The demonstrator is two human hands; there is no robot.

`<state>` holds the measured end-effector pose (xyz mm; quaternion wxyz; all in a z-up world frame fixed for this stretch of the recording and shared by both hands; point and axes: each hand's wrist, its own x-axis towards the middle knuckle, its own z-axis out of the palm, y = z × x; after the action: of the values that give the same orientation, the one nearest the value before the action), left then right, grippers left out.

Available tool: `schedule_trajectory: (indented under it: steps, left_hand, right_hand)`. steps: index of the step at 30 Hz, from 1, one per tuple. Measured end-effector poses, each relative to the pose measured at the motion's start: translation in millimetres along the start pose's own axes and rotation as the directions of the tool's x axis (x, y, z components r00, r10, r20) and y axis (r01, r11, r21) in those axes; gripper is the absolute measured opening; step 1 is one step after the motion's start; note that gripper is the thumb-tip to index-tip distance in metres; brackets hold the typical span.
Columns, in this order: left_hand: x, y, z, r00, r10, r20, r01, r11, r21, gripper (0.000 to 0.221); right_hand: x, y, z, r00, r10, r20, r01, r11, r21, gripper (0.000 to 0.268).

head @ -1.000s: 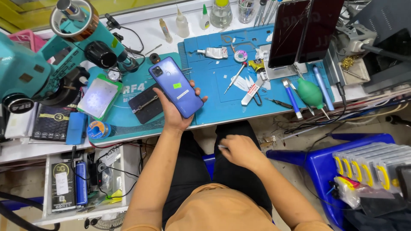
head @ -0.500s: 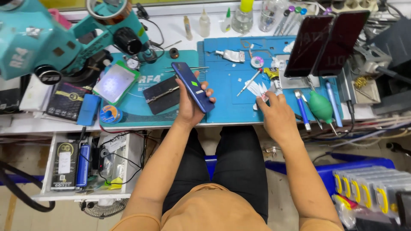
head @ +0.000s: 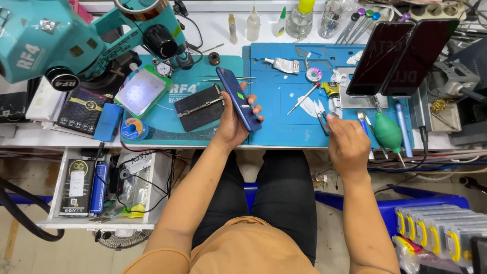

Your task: Disassembling a mobile phone to access and manipulate internal components for repair

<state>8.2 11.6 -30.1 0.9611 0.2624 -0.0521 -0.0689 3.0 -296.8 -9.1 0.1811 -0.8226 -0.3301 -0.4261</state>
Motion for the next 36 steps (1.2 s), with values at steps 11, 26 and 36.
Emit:
schedule_trajectory:
  steps: [11,26,36]
  left_hand:
    - [3.9,-5.6,-10.2,1.0,0.017,0.002,-0.017,0.999,0.042,0.075]
    - [2.6,-2.8,-5.7,1.0,-0.005,-0.011,0.005,0.999,0.045,0.076]
    - [1.9,-0.9,-3.3,1.0,-0.008,-0.006,0.009,0.998,0.061,0.072]
  right_hand:
    - [-6.6,-4.1,-4.4,0.962,0.251,-0.108,-0.221,0.947,0.235,0.024]
    - [25.2,-24.8,36.4,0.862,0.243,0.444,-0.237,0.969,-0.071,0.006]
    - [10.0,-10.1,60.6,0.836,0.198,0.511,-0.136,0.978,-0.156,0.006]
